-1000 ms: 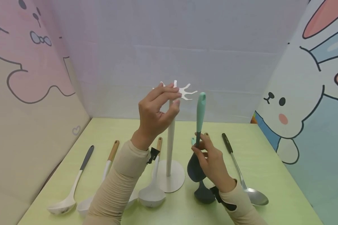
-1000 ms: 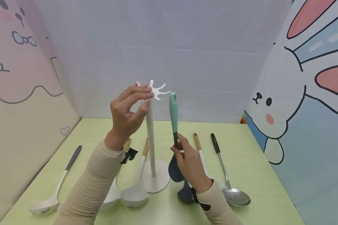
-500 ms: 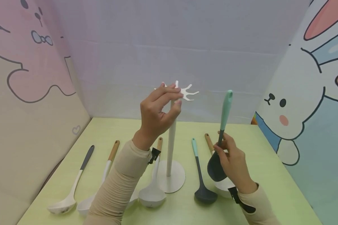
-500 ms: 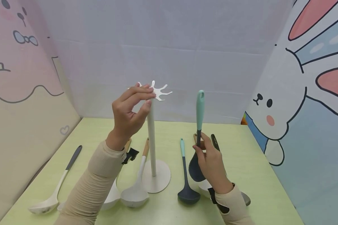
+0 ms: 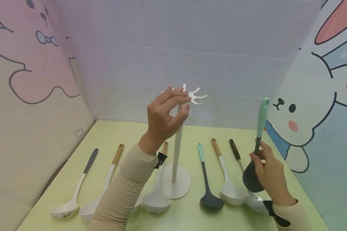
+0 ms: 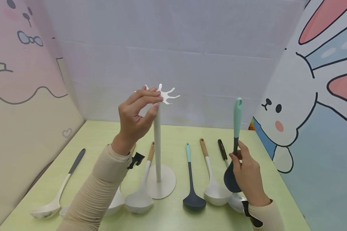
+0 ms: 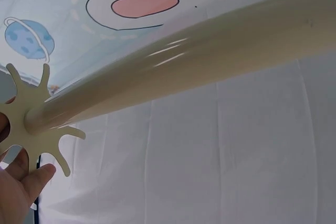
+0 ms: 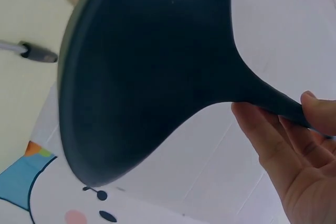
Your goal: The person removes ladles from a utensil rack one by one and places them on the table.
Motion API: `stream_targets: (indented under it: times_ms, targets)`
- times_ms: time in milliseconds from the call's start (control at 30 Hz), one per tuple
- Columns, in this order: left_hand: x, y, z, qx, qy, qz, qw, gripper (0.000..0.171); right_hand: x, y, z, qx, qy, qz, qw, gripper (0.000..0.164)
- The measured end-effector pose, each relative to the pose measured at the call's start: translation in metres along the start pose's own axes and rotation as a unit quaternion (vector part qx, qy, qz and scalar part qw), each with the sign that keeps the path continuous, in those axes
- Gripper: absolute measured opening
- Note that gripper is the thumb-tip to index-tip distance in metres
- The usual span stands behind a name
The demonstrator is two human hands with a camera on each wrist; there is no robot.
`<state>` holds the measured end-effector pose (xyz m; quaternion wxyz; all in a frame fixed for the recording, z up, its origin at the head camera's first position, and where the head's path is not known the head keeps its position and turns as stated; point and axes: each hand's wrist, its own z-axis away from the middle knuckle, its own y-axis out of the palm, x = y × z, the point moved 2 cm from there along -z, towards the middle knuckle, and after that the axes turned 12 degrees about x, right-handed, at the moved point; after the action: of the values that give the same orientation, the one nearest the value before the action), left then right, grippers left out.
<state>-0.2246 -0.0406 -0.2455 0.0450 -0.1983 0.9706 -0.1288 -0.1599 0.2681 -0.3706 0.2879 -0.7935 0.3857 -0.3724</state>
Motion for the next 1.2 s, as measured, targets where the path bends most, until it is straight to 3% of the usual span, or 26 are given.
stream_targets:
  times_ms: [367,567,833,967,1200]
  targets:
    - [-0.002,0.002,0.0,0.0,-0.002,0.006,1.0,0.016,-0.033,-0.02,0.021,0.009,0.093,0.003,0.996,0.05]
    - [-0.003,0.002,0.0,0.0,-0.001,0.015,0.9999,0.015,-0.049,-0.029,0.032,-0.009,0.119,0.007,0.993,0.05]
    - [-0.002,0.0,0.001,0.005,0.0,0.021,0.9998,0.014,-0.072,-0.033,0.048,0.001,0.14,0.052,0.989,0.05]
    - [-0.003,-0.001,0.002,0.013,0.004,0.029,0.9995,0.013,-0.081,-0.032,0.055,0.026,0.165,0.066,0.984,0.049]
    - [-0.003,-0.004,0.004,0.024,0.006,0.041,0.9988,0.016,-0.097,-0.03,0.063,0.095,0.228,0.077,0.966,0.051]
